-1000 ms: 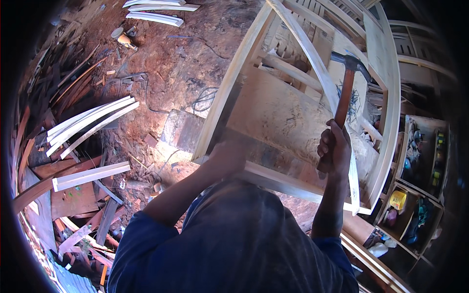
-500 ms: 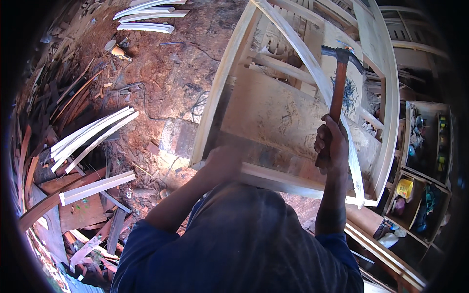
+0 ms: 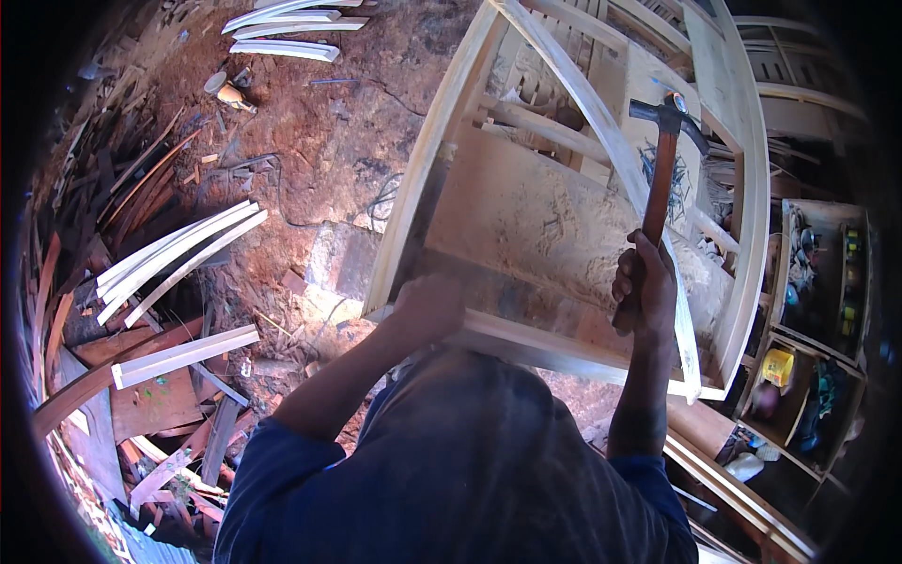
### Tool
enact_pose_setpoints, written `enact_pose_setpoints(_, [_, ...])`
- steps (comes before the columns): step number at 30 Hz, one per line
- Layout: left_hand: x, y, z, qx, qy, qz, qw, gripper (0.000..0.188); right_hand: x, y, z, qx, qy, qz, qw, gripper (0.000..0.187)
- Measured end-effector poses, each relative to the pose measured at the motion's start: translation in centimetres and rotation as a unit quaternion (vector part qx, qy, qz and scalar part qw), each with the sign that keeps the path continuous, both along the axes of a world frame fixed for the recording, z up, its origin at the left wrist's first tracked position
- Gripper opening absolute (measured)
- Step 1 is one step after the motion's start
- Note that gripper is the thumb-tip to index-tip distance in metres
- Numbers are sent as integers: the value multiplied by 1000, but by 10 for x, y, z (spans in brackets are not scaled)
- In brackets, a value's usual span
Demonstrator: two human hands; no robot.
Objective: The person assembles a wooden frame by hammering nails into wooden strips, measuring lengths with a tape measure, marking with a pencil, and smoothing the edges using an angle grinder.
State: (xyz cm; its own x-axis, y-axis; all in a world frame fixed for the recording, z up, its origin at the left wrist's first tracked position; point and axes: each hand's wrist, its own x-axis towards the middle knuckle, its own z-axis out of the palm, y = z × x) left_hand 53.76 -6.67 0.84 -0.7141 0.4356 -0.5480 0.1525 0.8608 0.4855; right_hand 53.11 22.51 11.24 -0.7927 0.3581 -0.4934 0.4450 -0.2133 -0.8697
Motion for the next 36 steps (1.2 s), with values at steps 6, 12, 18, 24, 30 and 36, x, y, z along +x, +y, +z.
enact_pose_setpoints(6, [5, -1, -3, 12, 6, 3, 1000, 34, 5, -1, -2, -12, 19, 5, 1000, 20])
enact_pose_setpoints(12, [6, -2, -9, 36, 40, 29, 998, 32, 4, -4, -2, -9, 24, 16, 1000, 22])
enact_pose_setpoints(18, [-12, -16, -37, 53, 12, -138, 989, 29, 12, -15, 11, 60, 47, 3, 997, 22])
enact_pose_setpoints(24, [-152, -28, -30, 290, 37, -138, 946, 20, -20, -15, 22, 98, 34, 27, 994, 16])
enact_pose_setpoints(30, [-431, -20, -19, 401, 80, 347, 844, 42, -57, -32, 14, 143, -28, 77, 986, 21])
enact_pose_setpoints(36, [-546, 40, -47, 421, 45, 402, 812, 40, -135, -42, 14, 211, 4, 106, 972, 21])
